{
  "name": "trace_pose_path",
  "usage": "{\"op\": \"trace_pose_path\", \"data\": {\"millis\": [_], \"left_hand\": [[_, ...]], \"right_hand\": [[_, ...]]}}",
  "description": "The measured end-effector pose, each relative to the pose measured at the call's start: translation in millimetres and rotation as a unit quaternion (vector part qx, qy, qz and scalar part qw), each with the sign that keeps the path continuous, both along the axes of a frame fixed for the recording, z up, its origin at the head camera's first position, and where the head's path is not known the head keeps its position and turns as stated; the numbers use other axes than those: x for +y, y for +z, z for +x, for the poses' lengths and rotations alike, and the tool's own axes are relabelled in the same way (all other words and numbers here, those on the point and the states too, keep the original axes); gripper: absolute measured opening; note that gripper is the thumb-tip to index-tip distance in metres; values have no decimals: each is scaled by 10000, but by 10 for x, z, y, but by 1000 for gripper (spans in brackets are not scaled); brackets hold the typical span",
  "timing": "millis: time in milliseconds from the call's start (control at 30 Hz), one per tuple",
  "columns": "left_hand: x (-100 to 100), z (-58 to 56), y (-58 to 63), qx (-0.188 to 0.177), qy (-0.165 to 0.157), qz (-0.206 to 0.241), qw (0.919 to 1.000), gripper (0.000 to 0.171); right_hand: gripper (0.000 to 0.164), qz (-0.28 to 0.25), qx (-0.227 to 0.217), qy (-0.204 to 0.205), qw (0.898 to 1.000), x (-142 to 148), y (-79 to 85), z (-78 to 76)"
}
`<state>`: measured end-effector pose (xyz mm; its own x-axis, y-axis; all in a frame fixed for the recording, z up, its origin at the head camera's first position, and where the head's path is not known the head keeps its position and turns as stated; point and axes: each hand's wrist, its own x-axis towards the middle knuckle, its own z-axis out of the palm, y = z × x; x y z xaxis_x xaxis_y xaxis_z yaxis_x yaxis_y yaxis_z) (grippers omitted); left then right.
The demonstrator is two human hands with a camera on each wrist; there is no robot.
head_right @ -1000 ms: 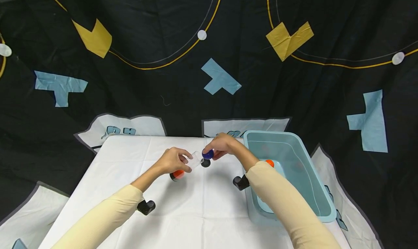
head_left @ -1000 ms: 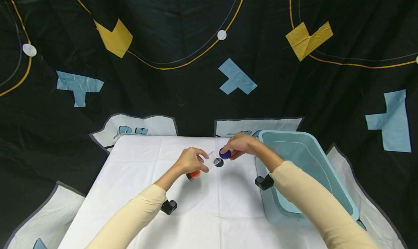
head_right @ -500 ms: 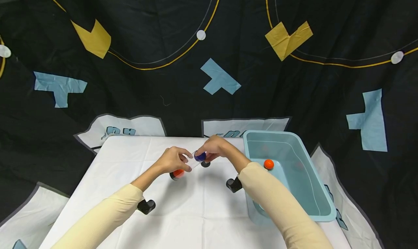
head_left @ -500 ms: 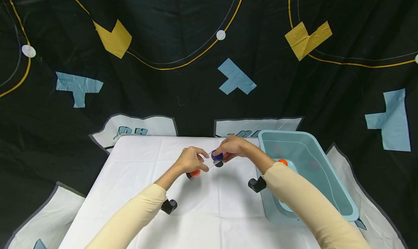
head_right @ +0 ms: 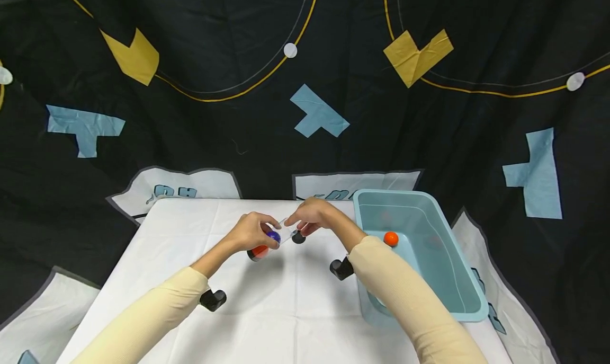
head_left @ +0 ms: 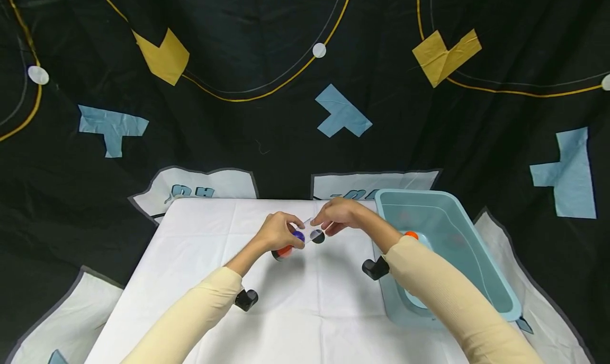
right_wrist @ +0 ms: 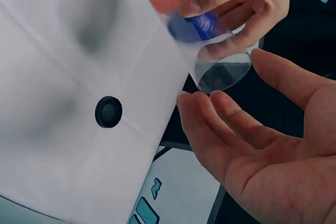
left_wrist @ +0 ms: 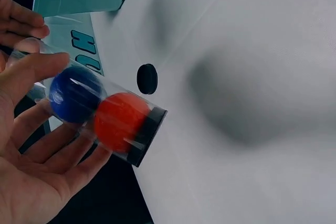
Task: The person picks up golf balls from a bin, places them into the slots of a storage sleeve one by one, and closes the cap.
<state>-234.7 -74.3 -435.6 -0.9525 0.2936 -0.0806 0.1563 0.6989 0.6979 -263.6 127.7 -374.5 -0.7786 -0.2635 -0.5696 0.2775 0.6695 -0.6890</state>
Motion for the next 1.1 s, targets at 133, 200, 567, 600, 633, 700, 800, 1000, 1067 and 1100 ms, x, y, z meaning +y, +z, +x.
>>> {"op": "trace_pose_path", "data": {"millis": [133,200,567,600,633,700,800,1000,1067,1100], "left_hand": [[-31,6,-31,31,78,-32,10000,38],[-63,10,-44,17,131,-20,9999,37],[-195,10,-80,-4,178,5,9998,38],[-204,8,-85,0,189,-3,9998,38],[-212,8,-88,7,200,-17,9998,38],[-226,8,-91,10,227,-47,9997,37],[-247,17,-87,-6,259,-37,9997,38],[-282,31,-98,-36,275,-26,9996,40],[-288,34,-105,-58,283,-24,9996,39],[-290,35,-109,-62,287,-23,9996,39]], "right_hand": [[42,109,29,82,9999,75,38,-12],[43,139,80,58,9999,129,58,-34],[65,70,99,-339,9994,761,224,-154],[64,68,80,-392,9992,834,233,-165],[64,74,82,-392,9992,909,248,-170],[60,79,115,-470,9988,1066,265,-169],[60,73,159,-673,9976,1301,276,-147],[66,61,66,-1178,9930,1712,150,-95],[64,0,-2,-1300,9915,1823,69,-76],[63,-17,-33,-1359,9907,1871,25,-67]]}}
